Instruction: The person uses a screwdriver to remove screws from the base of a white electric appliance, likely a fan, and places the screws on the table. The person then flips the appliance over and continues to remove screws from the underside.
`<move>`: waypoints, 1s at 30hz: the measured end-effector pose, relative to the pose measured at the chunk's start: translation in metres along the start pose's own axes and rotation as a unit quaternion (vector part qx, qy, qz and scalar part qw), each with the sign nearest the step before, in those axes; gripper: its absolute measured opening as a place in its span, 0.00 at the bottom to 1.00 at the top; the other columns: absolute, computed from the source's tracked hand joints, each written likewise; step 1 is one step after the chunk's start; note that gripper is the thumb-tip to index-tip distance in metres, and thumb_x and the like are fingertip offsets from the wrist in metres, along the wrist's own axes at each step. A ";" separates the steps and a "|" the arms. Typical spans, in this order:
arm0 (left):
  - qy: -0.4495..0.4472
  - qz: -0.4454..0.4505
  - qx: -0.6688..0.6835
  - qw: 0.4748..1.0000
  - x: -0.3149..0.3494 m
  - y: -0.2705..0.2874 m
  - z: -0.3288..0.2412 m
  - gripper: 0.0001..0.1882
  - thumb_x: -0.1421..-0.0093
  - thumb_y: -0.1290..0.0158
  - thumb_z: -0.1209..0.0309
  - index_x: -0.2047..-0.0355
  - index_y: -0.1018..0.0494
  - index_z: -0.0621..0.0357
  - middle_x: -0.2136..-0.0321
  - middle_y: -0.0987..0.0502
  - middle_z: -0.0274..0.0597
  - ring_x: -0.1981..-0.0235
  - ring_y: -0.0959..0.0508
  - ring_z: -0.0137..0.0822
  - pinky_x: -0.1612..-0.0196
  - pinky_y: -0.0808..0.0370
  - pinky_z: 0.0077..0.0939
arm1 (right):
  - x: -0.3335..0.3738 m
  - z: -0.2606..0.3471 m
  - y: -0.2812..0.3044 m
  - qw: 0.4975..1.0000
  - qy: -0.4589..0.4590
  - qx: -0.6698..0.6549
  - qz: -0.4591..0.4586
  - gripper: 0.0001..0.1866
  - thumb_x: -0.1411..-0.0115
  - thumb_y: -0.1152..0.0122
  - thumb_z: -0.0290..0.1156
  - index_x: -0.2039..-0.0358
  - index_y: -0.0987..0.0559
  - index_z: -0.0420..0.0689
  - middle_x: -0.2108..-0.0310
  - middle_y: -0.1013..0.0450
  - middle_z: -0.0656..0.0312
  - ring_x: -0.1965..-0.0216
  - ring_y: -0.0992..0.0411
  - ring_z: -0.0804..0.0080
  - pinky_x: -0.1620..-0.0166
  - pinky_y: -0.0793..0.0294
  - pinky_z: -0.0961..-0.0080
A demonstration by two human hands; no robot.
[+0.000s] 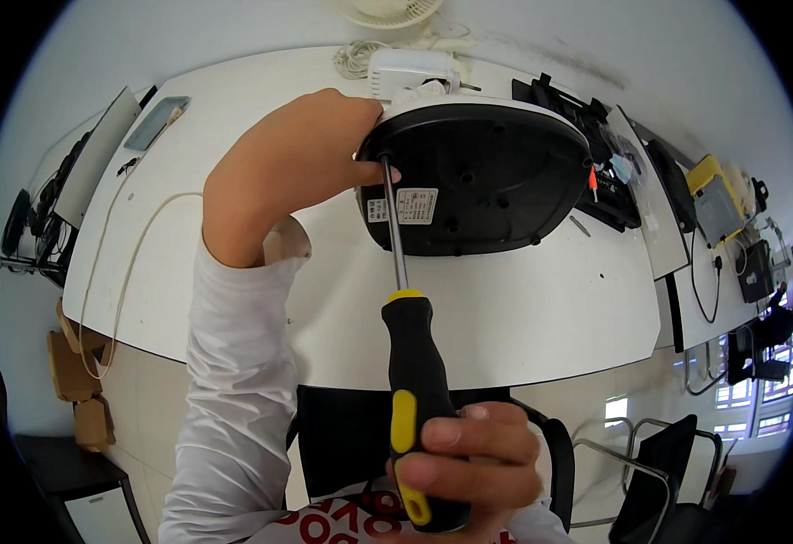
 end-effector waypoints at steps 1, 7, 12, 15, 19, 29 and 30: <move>-0.006 0.004 0.003 1.000 -0.001 0.001 -0.002 0.15 0.54 0.38 0.66 0.72 0.26 0.65 0.76 0.25 0.51 0.70 0.25 0.51 0.67 0.29 0.37 | 0.009 0.000 0.003 1.000 0.005 0.006 -0.017 0.23 0.46 0.36 0.34 0.57 0.33 0.81 0.56 0.40 0.67 0.52 0.36 0.68 0.54 0.32 0.76; -0.037 -0.041 0.012 0.998 0.002 0.000 -0.002 0.15 0.54 0.38 0.66 0.73 0.26 0.66 0.77 0.26 0.53 0.71 0.26 0.52 0.68 0.30 0.39 | -0.022 -0.001 -0.021 0.996 -0.051 0.067 0.001 0.19 0.49 0.35 0.38 0.62 0.34 0.75 0.54 0.42 0.63 0.56 0.36 0.65 0.59 0.32 0.63; -0.027 -0.029 0.013 0.999 0.004 0.002 0.000 0.15 0.54 0.38 0.66 0.74 0.26 0.66 0.77 0.25 0.53 0.71 0.26 0.52 0.68 0.30 0.39 | -0.021 -0.001 -0.020 0.998 -0.015 0.010 0.067 0.23 0.51 0.31 0.37 0.59 0.34 0.70 0.58 0.38 0.64 0.58 0.36 0.66 0.62 0.33 0.71; -0.026 -0.029 0.018 0.999 0.004 0.001 0.001 0.14 0.54 0.38 0.67 0.73 0.26 0.65 0.77 0.25 0.53 0.71 0.25 0.52 0.68 0.30 0.38 | -0.016 0.001 -0.016 0.997 -0.042 -0.048 0.045 0.25 0.49 0.33 0.33 0.55 0.35 0.66 0.60 0.35 0.64 0.55 0.35 0.66 0.56 0.30 0.70; -0.015 -0.005 0.005 1.000 0.002 0.001 0.000 0.13 0.54 0.38 0.68 0.72 0.25 0.65 0.77 0.25 0.53 0.71 0.25 0.51 0.68 0.29 0.38 | -0.020 0.000 -0.018 0.992 -0.097 -0.076 0.033 0.24 0.47 0.43 0.24 0.53 0.36 0.66 0.58 0.39 0.61 0.52 0.35 0.63 0.45 0.33 0.61; -0.013 0.001 0.013 1.000 0.001 -0.001 0.003 0.13 0.54 0.38 0.70 0.70 0.25 0.65 0.75 0.24 0.53 0.70 0.24 0.51 0.67 0.28 0.36 | -0.010 -0.002 -0.005 0.994 -0.060 -0.086 0.035 0.31 0.49 0.32 0.42 0.48 0.38 0.76 0.57 0.41 0.61 0.49 0.39 0.63 0.46 0.34 0.64; -0.016 -0.001 0.017 1.000 0.000 -0.001 0.002 0.13 0.54 0.38 0.70 0.70 0.25 0.65 0.75 0.24 0.53 0.70 0.24 0.51 0.67 0.28 0.36 | -0.010 0.000 -0.004 0.997 -0.068 -0.016 0.042 0.33 0.48 0.34 0.41 0.46 0.41 0.76 0.56 0.41 0.61 0.48 0.39 0.63 0.47 0.34 0.62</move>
Point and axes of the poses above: each hand's wrist, its own x-axis away from the middle knuckle, its own y-axis out of the back of the hand, z = x × y, the point moved 4 cm from there along -x, towards the middle knuckle
